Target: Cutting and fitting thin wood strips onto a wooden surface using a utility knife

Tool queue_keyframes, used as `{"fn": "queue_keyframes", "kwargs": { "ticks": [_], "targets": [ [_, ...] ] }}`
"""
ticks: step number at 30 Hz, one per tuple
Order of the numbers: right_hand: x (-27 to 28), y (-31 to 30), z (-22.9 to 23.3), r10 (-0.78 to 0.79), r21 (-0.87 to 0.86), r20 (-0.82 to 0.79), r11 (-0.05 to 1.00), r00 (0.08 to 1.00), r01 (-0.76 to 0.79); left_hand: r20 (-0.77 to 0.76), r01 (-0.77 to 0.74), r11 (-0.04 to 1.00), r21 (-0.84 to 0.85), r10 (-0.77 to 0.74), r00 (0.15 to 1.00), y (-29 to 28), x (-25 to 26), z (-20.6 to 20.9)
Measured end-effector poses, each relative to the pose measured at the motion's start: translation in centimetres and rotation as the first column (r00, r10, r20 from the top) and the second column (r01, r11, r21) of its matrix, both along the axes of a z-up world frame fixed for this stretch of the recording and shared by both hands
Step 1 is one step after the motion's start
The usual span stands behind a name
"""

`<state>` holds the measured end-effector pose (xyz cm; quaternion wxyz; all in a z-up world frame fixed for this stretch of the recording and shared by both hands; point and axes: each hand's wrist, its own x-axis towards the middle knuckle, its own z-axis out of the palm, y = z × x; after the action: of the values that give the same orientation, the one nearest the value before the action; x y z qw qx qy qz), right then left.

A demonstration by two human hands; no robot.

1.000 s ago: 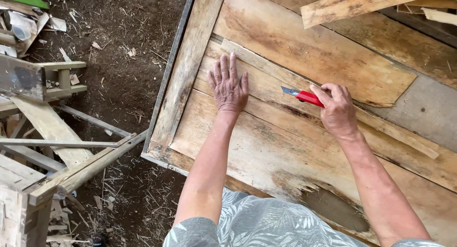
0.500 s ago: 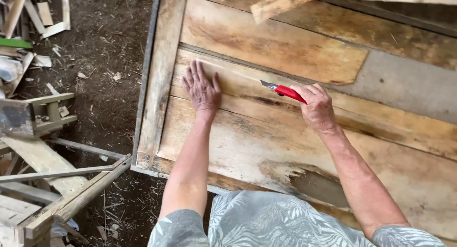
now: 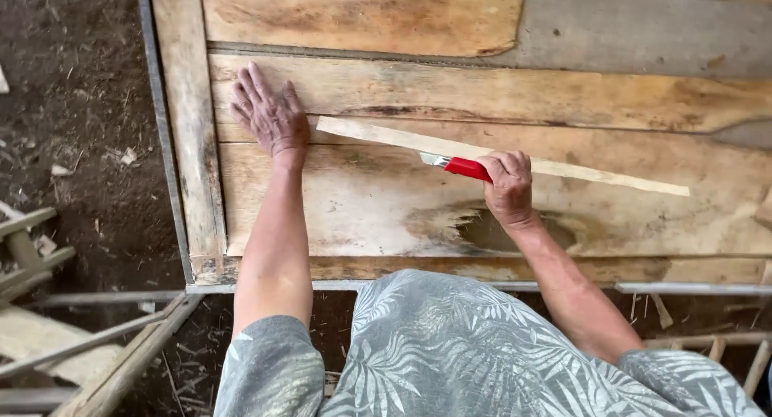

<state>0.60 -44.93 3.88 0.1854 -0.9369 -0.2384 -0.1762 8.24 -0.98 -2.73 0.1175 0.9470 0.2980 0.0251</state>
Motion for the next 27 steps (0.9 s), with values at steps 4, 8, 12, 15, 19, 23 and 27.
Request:
{"fn": "queue_keyframes", "kwargs": {
  "ticks": [4,8,12,15,19,23,27],
  "targets": [
    [-1.6,1.1,5.7,0.005,-0.047,0.065,0.999,0.998,-0.001,0.026,0.002,0.992,-0.128,0.002,1.000,0.6,-0.4,0.8],
    [-3.4,0.3,5.4,-0.078,-0.005,0.069,0.997,0.995,0.079,0.420,0.122,0.981,-0.152,-0.048,0.906,1.5,-1.7,-1.2],
    [-4.0,0.4,5.5,-0.083,0.173,-0.290,0.975,0.954,0.137,0.576,0.347,0.786,-0.512,0.014,0.817,-4.1,-5.8,7.6],
    [-4.1,0.9,7.7,-0.130,0.205,-0.758,0.883,0.639,0.423,0.371,0.344,0.159,-0.926,0.197,0.908,-9.0,-8.7,12.1],
    [-1.6,1.6,11.4,0.118,0.318,-0.900,0.835,0.419,0.449,0.110,0.174,-0.174,-0.969,0.323,0.940,-11.4,-10.7,8.1],
    [1.1,0.8,7.4,0.361,0.366,-0.924,0.729,0.128,0.578,0.034,0.146,-0.200,-0.969,0.476,0.879,-11.3,-11.2,4.9],
    [2.8,2.5,10.0,0.384,0.361,-0.921,0.787,0.061,0.500,-0.044,0.111,-0.209,-0.972,0.622,0.782,-10.7,-12.8,4.2]
  ]
}}
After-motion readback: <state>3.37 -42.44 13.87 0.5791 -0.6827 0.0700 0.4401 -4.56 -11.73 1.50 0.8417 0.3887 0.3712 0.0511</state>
